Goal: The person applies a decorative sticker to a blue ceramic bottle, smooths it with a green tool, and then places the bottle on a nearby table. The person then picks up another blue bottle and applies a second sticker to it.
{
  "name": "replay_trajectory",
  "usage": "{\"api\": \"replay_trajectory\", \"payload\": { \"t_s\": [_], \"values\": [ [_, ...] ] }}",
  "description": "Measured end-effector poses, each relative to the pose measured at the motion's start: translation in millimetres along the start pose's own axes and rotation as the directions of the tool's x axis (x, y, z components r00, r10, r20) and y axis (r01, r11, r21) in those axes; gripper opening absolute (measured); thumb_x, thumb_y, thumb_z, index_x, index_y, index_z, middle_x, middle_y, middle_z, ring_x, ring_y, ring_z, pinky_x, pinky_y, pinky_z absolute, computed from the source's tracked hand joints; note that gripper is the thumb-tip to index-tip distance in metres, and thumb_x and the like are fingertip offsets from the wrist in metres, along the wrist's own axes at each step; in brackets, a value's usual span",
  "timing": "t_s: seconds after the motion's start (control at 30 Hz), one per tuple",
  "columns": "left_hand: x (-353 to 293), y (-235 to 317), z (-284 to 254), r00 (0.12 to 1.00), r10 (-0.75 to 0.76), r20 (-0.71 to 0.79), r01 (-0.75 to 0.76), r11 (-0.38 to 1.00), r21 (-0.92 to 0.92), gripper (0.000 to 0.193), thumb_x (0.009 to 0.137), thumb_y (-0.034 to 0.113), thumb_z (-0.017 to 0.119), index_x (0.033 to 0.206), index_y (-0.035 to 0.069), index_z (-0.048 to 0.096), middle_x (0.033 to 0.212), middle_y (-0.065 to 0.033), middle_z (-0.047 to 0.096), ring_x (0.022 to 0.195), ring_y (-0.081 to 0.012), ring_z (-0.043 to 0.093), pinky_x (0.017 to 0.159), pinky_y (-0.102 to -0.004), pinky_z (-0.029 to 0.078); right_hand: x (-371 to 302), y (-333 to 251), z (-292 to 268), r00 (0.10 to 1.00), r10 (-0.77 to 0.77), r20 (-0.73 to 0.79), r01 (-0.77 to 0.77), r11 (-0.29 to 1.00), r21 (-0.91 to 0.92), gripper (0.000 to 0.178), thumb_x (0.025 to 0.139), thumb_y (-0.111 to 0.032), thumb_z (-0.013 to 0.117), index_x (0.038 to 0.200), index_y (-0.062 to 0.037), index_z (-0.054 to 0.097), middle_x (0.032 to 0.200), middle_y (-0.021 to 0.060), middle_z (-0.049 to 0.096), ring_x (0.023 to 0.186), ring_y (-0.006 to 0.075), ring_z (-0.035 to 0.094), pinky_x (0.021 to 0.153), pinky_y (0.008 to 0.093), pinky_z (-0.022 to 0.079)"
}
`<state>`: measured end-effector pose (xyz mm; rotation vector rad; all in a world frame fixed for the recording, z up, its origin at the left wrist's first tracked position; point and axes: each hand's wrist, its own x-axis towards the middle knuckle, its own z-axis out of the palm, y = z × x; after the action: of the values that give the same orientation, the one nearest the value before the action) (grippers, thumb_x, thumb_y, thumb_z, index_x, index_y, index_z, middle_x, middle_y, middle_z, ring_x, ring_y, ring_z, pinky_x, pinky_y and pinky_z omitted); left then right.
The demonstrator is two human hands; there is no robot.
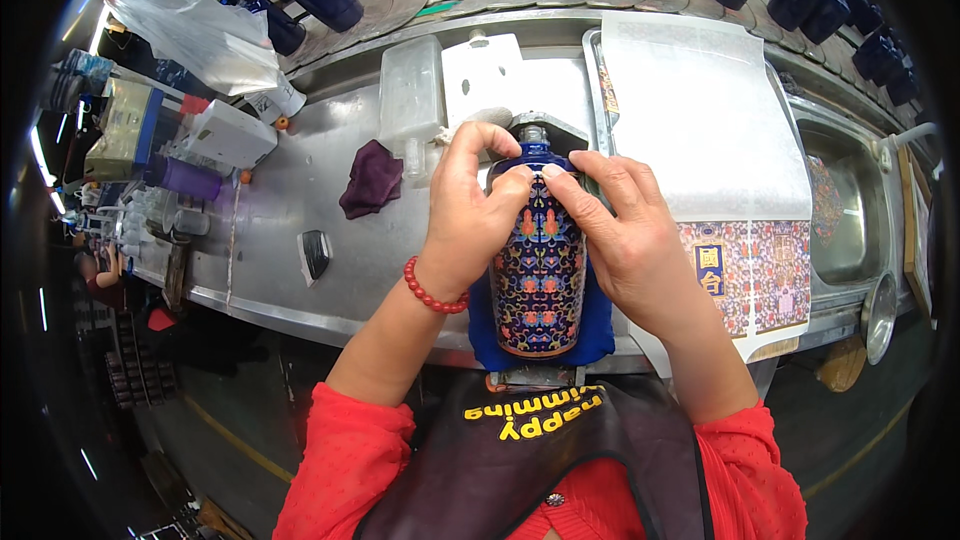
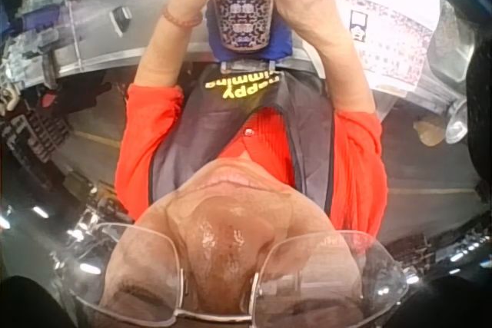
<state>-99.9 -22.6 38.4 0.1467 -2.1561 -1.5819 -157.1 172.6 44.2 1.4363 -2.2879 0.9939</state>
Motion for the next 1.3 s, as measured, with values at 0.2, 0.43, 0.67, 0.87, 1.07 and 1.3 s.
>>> {"api": "replay_trajectory", "payload": {
  "t_s": [0.2,0.43,0.67,0.87,1.07,1.3],
  "values": [
    [-3,5,-2,0.992,-0.129,0.009,0.129,0.977,-0.169,0.018,0.086,0.004,0.064,0.103,0.0,0.057,0.1,-0.0045,0.059,0.094,-0.0129,0.055,0.088,-0.0289,0.048,7,0,-7,0.998,0.019,-0.054,-0.012,0.994,0.113,0.056,0.08,0.006,0.063,0.134,-0.0051,0.06,0.126,0.019,0.061,0.112,0.0389,0.06,0.096,0.0455,0.05],
    [-4,7,-1,0.983,-0.178,0.05,0.185,0.954,-0.236,0.021,0.087,0.004,0.063,0.106,0.0,0.056,0.104,-0.0055,0.057,0.098,-0.0113,0.053,0.09,-0.0274,0.047,33,4,-37,0.945,0.324,0.044,-0.295,0.786,0.543,0.021,0.092,-0.009,0.061,0.111,0.0009,0.06,0.084,0.0178,0.068,0.073,0.0285,0.07,0.067,0.0361,0.054],
    [-4,6,0,0.975,-0.214,0.058,0.222,0.944,-0.245,0.021,0.086,0.002,0.063,0.106,0.0,0.055,0.104,-0.0059,0.057,0.097,-0.0114,0.053,0.089,-0.0276,0.047,44,16,-34,0.929,0.309,0.202,-0.369,0.77,0.521,0.02,0.091,-0.01,0.06,0.106,0.003,0.063,0.082,0.0148,0.067,0.073,0.0189,0.064,0.069,0.0329,0.053],
    [-4,1,-2,0.978,-0.166,0.125,0.191,0.955,-0.227,0.024,0.091,0.003,0.059,0.115,0.006,0.053,0.112,-0.0055,0.057,0.093,-0.0064,0.053,0.084,-0.0228,0.047,47,17,-39,0.874,0.329,0.356,-0.475,0.729,0.493,0.024,0.091,-0.013,0.06,0.11,0.0022,0.063,0.092,0.0085,0.067,0.083,0.0121,0.062,0.076,0.0284,0.052],
    [-4,-1,0,0.981,-0.182,0.071,0.195,0.944,-0.266,0.022,0.086,0.003,0.063,0.107,0.0,0.056,0.104,-0.0062,0.058,0.097,-0.0118,0.053,0.088,-0.0278,0.047,46,20,-39,0.854,0.358,0.378,-0.513,0.703,0.493,0.024,0.092,-0.013,0.06,0.111,0.0011,0.063,0.093,0.0064,0.066,0.084,0.0117,0.061,0.076,0.028,0.052],
    [-4,1,-1,0.975,-0.199,0.098,0.219,0.927,-0.304,0.02,0.087,0.003,0.062,0.107,0.0,0.055,0.104,-0.0058,0.057,0.097,-0.0115,0.053,0.088,-0.0274,0.047,41,22,-25,0.905,0.335,0.26,-0.424,0.692,0.584,0.02,0.091,-0.012,0.061,0.105,0.0022,0.065,0.076,0.0117,0.066,0.069,0.0137,0.061,0.062,0.0315,0.051]
  ]
}}
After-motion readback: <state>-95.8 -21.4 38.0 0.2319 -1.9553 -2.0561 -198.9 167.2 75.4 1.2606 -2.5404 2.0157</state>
